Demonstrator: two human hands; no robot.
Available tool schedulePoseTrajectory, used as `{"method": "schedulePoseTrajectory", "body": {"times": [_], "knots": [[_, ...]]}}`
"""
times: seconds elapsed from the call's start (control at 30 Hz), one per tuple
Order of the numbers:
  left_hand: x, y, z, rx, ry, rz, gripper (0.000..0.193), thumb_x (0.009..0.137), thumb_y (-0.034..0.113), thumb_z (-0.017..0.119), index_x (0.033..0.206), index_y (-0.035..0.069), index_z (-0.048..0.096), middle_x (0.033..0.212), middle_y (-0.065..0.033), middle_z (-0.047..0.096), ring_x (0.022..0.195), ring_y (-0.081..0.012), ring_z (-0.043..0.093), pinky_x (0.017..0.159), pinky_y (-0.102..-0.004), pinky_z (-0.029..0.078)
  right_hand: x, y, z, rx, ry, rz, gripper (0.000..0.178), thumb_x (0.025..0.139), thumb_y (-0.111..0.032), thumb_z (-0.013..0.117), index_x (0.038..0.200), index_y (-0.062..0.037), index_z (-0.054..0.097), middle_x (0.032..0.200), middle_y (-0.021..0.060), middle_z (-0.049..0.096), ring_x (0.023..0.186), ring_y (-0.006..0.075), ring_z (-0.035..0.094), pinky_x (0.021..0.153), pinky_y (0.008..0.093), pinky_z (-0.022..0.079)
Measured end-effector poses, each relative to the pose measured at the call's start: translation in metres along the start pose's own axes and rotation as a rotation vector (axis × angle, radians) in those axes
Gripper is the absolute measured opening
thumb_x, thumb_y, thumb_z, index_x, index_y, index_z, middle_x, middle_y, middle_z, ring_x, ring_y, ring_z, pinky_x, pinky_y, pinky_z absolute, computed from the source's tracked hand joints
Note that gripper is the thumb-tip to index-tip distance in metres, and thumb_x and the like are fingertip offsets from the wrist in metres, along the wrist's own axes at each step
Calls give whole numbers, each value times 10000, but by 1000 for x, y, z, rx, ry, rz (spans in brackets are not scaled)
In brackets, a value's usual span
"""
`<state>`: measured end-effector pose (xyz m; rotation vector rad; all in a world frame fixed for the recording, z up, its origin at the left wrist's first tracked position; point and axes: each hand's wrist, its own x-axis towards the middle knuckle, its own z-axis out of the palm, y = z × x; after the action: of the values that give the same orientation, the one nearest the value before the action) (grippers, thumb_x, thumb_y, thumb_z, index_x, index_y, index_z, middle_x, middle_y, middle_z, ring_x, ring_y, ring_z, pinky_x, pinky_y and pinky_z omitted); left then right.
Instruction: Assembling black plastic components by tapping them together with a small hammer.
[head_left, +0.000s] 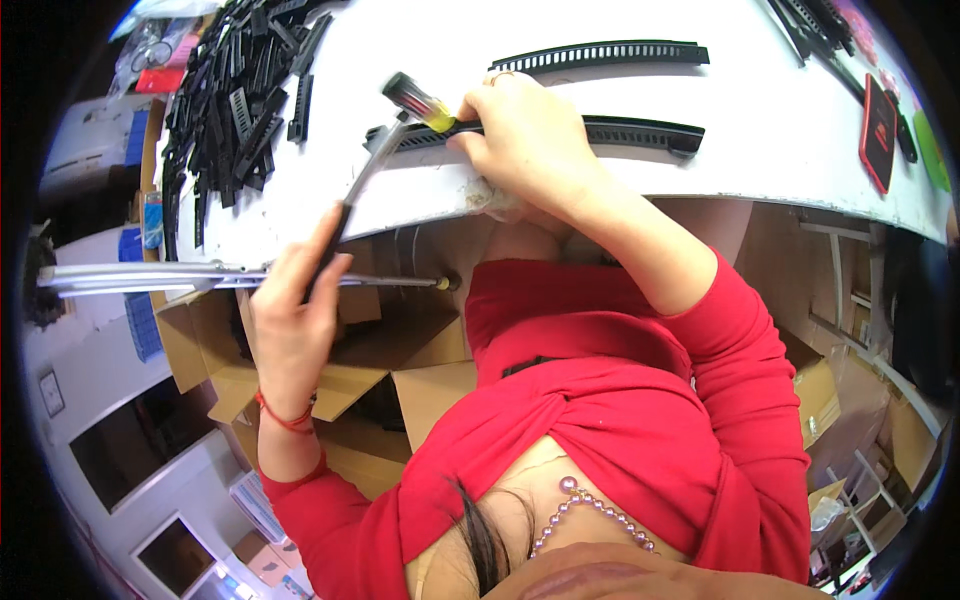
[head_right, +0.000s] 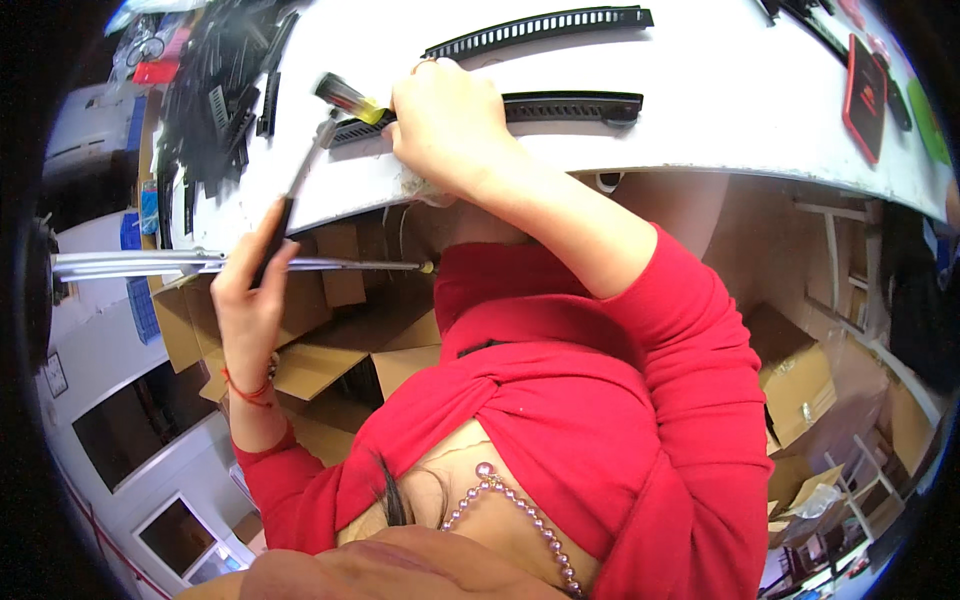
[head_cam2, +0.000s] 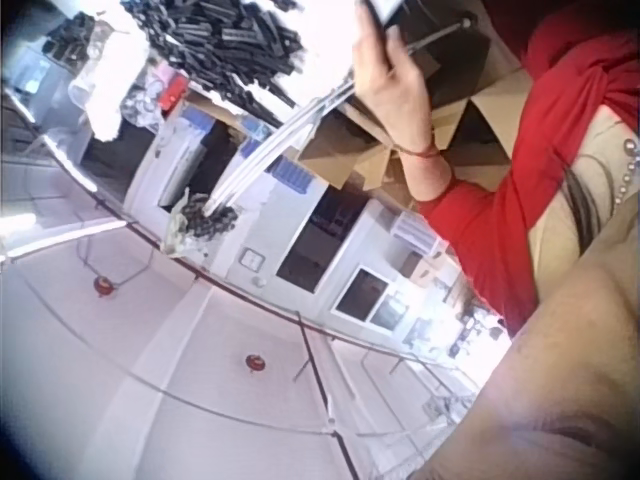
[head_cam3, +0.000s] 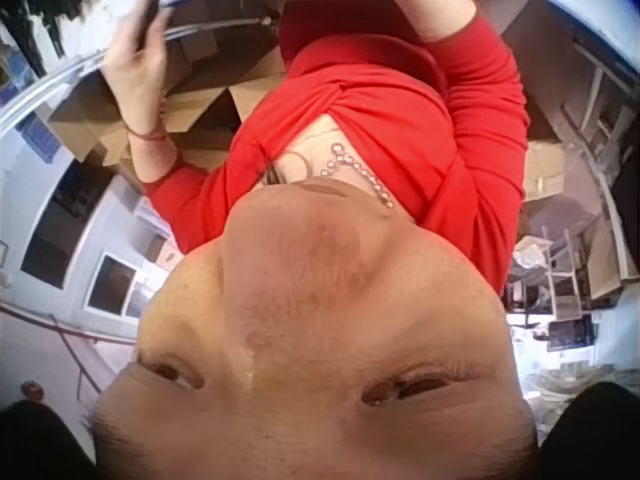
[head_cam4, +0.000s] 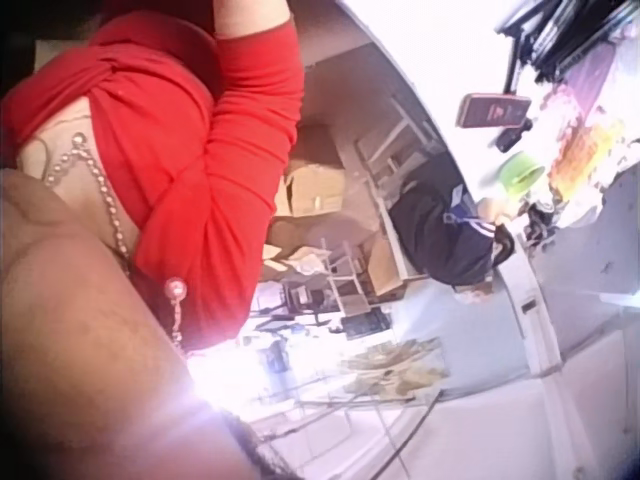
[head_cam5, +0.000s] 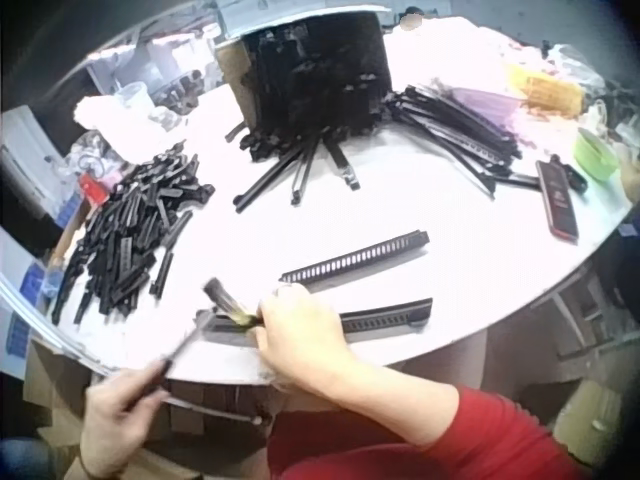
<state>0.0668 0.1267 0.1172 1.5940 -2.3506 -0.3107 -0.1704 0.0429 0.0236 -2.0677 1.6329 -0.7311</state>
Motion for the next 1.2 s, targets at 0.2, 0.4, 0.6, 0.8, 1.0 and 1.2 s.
{"method": "schedulePoseTrajectory", "body": {"times": [0.2,0.4,0.6,0.8,1.0,1.2], "knots": [[-1,4,3,49,276,69,473,865,-79,657,1319,50,622,1067,-144,690,917,-211,674,816,-327,510,-2,7,9,10,60,-39,273,814,-267,739,979,-54,695,974,116,662,981,296,637,842,419,517],[1,-2,9,-53,257,42,466,862,-90,651,1311,32,616,1140,-160,685,988,-238,681,850,-347,509,0,12,11,11,65,-77,258,794,-240,748,966,-56,691,976,110,661,990,295,633,845,416,515],[6,0,17,-47,78,-32,429,881,-58,649,1303,17,615,1213,-150,673,1093,-235,653,950,-327,480,1,21,10,8,133,-155,301,773,-200,745,1026,-55,669,993,130,641,1020,312,606,876,417,505],[46,-49,30,-161,322,-108,426,911,-25,617,1333,21,593,1280,-152,652,1134,-268,642,975,-347,469,-39,40,-40,-149,69,-115,307,796,-234,746,1040,-71,656,1029,84,588,1032,278,570,864,383,505],[90,-69,91,260,464,-6,353,901,95,661,1254,97,668,1088,-135,593,950,-303,564,885,-414,462,-50,120,-109,-104,449,0,213,838,-200,727,1005,-70,715,936,109,683,886,308,655,790,373,514],[105,-56,103,378,487,-62,262,918,142,642,1164,86,711,1157,-119,582,1007,-297,561,898,-414,458,53,259,-237,-766,794,111,299,876,-336,686,1066,-109,726,999,131,687,953,331,643,832,412,517]]}}
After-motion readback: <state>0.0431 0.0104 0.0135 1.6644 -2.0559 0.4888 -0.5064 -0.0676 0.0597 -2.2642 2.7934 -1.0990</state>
